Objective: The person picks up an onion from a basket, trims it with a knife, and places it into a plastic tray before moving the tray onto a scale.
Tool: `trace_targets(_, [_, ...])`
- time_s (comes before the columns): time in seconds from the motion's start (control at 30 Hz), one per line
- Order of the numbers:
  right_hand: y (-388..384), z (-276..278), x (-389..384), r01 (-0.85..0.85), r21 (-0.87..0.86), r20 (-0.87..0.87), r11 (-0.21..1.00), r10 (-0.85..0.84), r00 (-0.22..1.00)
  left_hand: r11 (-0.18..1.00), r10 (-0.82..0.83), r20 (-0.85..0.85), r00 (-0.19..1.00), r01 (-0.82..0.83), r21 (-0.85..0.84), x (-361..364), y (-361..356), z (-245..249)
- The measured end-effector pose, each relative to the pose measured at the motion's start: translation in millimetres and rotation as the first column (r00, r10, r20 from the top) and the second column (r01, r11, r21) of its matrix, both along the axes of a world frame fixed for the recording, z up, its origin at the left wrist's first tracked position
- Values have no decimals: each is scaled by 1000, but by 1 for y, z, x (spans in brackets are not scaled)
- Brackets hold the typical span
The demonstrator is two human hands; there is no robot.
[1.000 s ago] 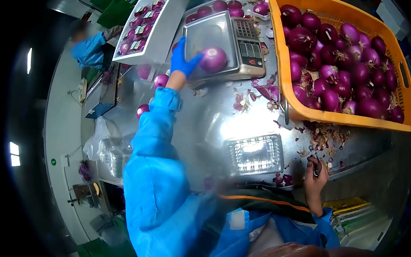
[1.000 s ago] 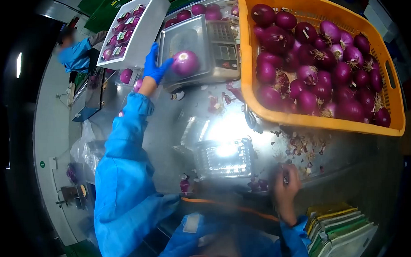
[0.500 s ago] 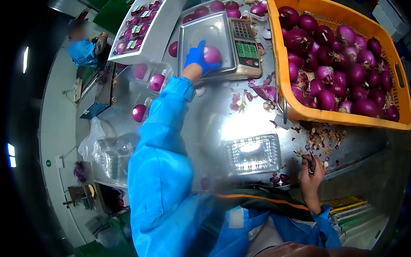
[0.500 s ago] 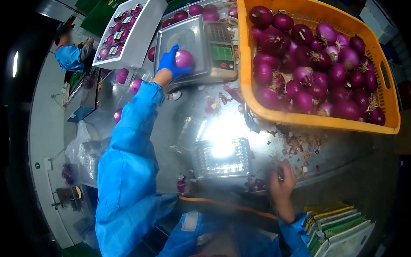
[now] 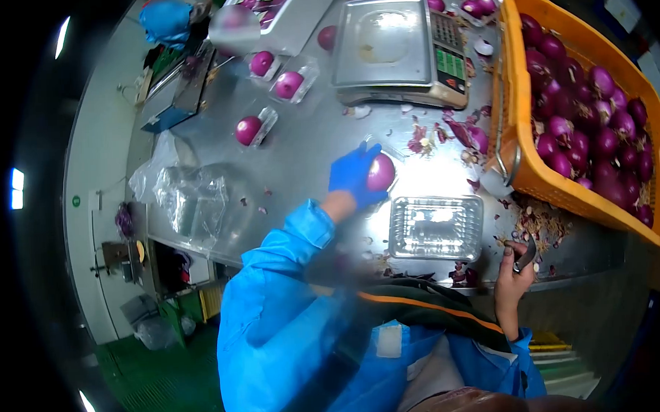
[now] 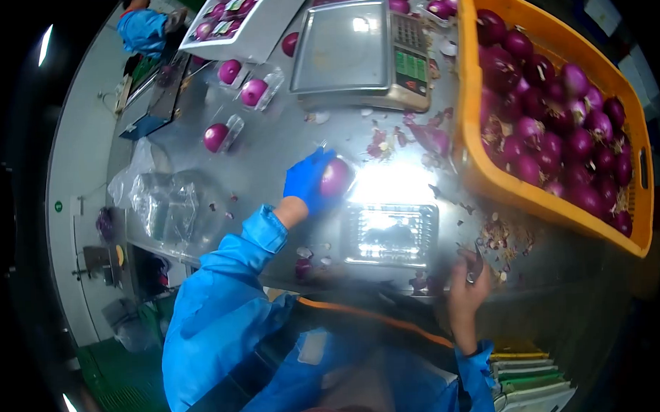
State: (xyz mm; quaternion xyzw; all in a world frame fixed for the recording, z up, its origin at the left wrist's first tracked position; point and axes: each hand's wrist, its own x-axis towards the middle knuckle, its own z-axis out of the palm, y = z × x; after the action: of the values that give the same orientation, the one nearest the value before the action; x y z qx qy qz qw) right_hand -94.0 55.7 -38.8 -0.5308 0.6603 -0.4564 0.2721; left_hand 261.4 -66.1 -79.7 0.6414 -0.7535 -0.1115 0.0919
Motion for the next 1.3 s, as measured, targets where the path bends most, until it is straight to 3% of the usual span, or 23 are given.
trace_targets(0.1, [3, -3, 4, 2, 94, 90, 996, -11, 996, 989, 99, -57, 993, -105, -101, 35, 9, 7])
trace_targets(0.13, [1, -13, 7, -16, -76, -21, 997, 14, 1000, 987, 149, -17, 989, -150, -59, 55, 6, 8])
trace_targets(0.23, [5, -15, 15, -43, -62, -46, 997, 40, 998, 922, 383, 25, 923, -384, 56, 105, -11, 21])
trace_targets(0.27, [3, -14, 25, -36, -133, -29, 991, 32, 999, 925, 379, 78, 922, -380, -4, 136, -17, 9])
trace_targets(0.37, [13, -13, 32, 10, 63, 25, 998, -11, 1000, 914, 405, 234, 884, -387, -121, 222, -28, -32])
trace_targets(0.4, [10, -3, 44, 6, -36, -64, 999, -8, 998, 902, 431, 287, 856, -415, -118, 236, -31, -30])
trace_targets(0.47, [10, -10, 45, 23, -36, -39, 999, -24, 999, 916, 401, 328, 855, -379, -131, 283, -41, -50])
trace_targets(0.57, [18, -14, 47, 53, 90, -10, 995, -52, 999, 833, 537, 380, 753, -543, -100, 297, -63, -36])
trace_targets(0.67, [18, -16, 51, 64, 111, -62, 992, -57, 996, 657, 703, 477, 527, -739, -152, 327, -98, -50])
trace_targets(0.73, [13, -12, 58, 90, 41, -110, 995, -86, 990, 609, 779, 414, 471, -727, -317, 331, -115, -52])
trace_targets(0.77, [11, -9, 60, 127, 83, -38, 988, -124, 991, 575, 812, 378, 444, -719, -390, 328, -121, -56])
trace_targets(0.8, [10, -5, 60, 159, 130, 30, 979, -165, 986, 643, 759, 185, 625, -671, -371, 324, -141, -60])
trace_targets(0.87, [7, -5, 58, 201, 152, 110, 968, -218, 970, 769, 544, 2, 839, -497, -402, 232, -138, 1])
trace_targets(0.9, [4, -10, 55, 217, 121, 125, 969, -232, 965, 788, 496, -476, 726, -607, -104, 181, -127, 6])
trace_targets(0.93, [1, -16, 51, 236, 93, 140, 967, -247, 959, 901, 36, -374, 927, -193, -390, 159, -121, -45])
trace_targets(1.0, [-2, -31, 38, 201, 61, 172, 978, -208, 963, 935, -303, -619, 724, 99, -342, 36, -36, 29])
trace_targets(1.03, [-2, -38, 31, 184, 48, 186, 982, -190, 964, 950, -300, -636, 711, 281, -134, 0, -6, 16])
trace_targets(1.07, [-1, -43, 27, 197, 68, 186, 978, -207, 961, 845, -396, -582, 710, 530, 73, -34, 17, 50])
trace_targets(1.13, [4, -50, 22, 207, 119, 231, 971, -230, 945, 749, -597, -407, 691, 662, 25, -80, 64, 33])
trace_targets(1.2, [5, -27, 21, 214, 198, 285, 957, -265, 921, 724, -588, -316, 745, 659, 206, -101, 85, 10])
trace_targets(1.3, [18, -53, 3, 230, 36, 245, 972, -232, 941, 673, -498, -211, 841, 528, 518, -116, 81, 18])
